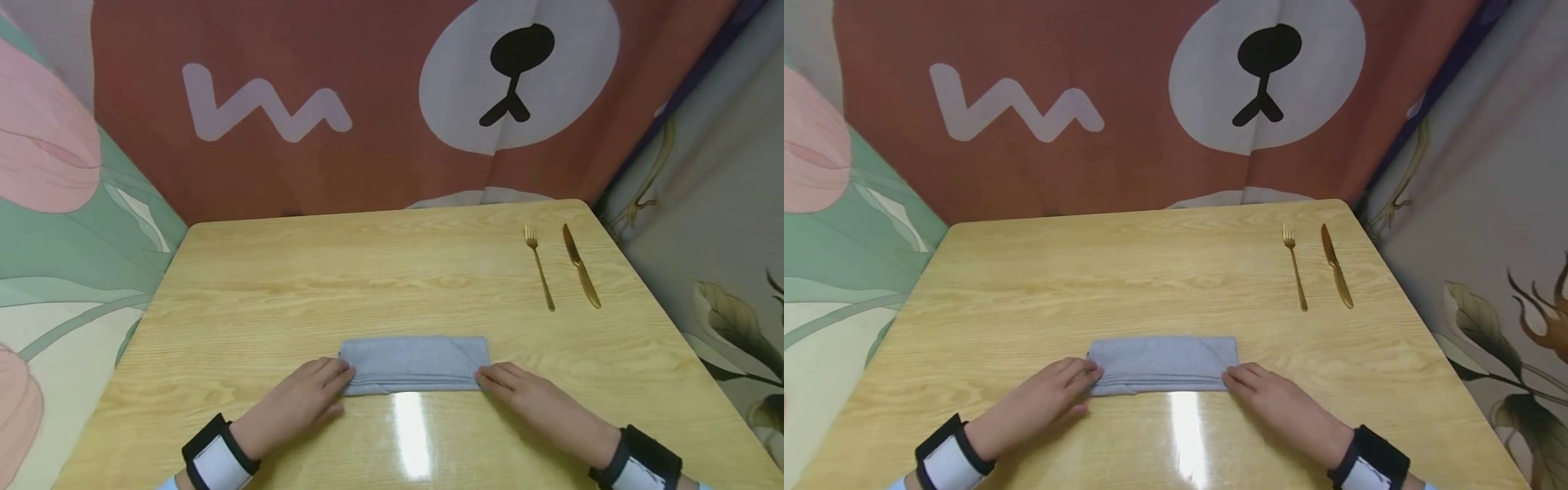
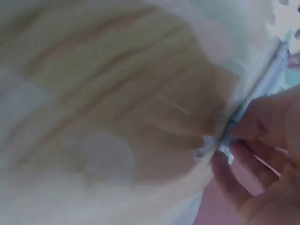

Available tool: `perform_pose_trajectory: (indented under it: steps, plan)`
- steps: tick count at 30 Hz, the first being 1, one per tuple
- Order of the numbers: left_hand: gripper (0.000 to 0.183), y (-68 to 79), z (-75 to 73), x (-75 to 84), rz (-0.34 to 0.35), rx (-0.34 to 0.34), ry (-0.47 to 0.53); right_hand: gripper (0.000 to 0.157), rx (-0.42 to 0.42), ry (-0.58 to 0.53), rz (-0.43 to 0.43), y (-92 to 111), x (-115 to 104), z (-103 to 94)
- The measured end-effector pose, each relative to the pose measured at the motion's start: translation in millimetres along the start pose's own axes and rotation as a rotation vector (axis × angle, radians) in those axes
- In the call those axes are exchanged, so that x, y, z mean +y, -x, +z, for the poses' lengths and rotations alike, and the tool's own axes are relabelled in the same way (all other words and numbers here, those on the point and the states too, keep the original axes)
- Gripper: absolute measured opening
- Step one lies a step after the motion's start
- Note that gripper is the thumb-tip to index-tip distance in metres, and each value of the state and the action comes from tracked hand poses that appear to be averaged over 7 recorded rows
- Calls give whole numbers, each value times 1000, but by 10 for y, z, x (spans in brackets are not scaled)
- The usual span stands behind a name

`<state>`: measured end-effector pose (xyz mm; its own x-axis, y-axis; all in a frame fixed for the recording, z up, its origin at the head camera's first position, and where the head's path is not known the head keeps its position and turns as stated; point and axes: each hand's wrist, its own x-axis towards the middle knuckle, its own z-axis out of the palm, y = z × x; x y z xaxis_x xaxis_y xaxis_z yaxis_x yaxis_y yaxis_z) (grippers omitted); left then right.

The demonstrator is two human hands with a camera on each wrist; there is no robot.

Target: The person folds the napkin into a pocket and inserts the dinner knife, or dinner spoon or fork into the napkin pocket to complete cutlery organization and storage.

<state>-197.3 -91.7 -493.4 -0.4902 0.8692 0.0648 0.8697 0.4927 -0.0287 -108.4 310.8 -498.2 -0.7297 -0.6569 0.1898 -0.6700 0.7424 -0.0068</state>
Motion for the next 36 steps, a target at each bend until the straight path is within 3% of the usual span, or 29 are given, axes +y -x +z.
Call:
perform_pose_trajectory:
  steps: [4, 7, 9, 12, 15, 18, 20, 28, 36]
  plan:
    - [43, -91, -123, -46, -25, 44, 35, 48, 80, -84, 45, -165, 90, -91]
    - [33, -298, -193, -85, -26, 110, 62, 43, 150, -81, 69, -428, 147, -159]
    - [36, -438, -194, -101, -37, 131, 62, 45, 155, -49, 70, -631, 137, -148]
    - [52, -576, -113, -90, -52, 89, 33, 58, 53, -19, 56, -887, 39, -65]
    - [71, -613, 18, -41, -52, -14, 22, 74, -112, -15, 48, -998, -82, 72]
    - [82, -597, 120, 23, -39, -78, 35, 80, -228, -20, 64, -974, -154, 178]
    - [85, -584, 153, 54, -27, -83, 25, 82, -267, -11, 86, -915, -166, 225]
    - [89, -554, 161, 90, -4, -94, -56, 87, -273, 42, 93, -647, -123, 254]
    - [91, -575, 184, 29, 1, -179, 31, 85, -272, 96, 52, -514, -34, 184]
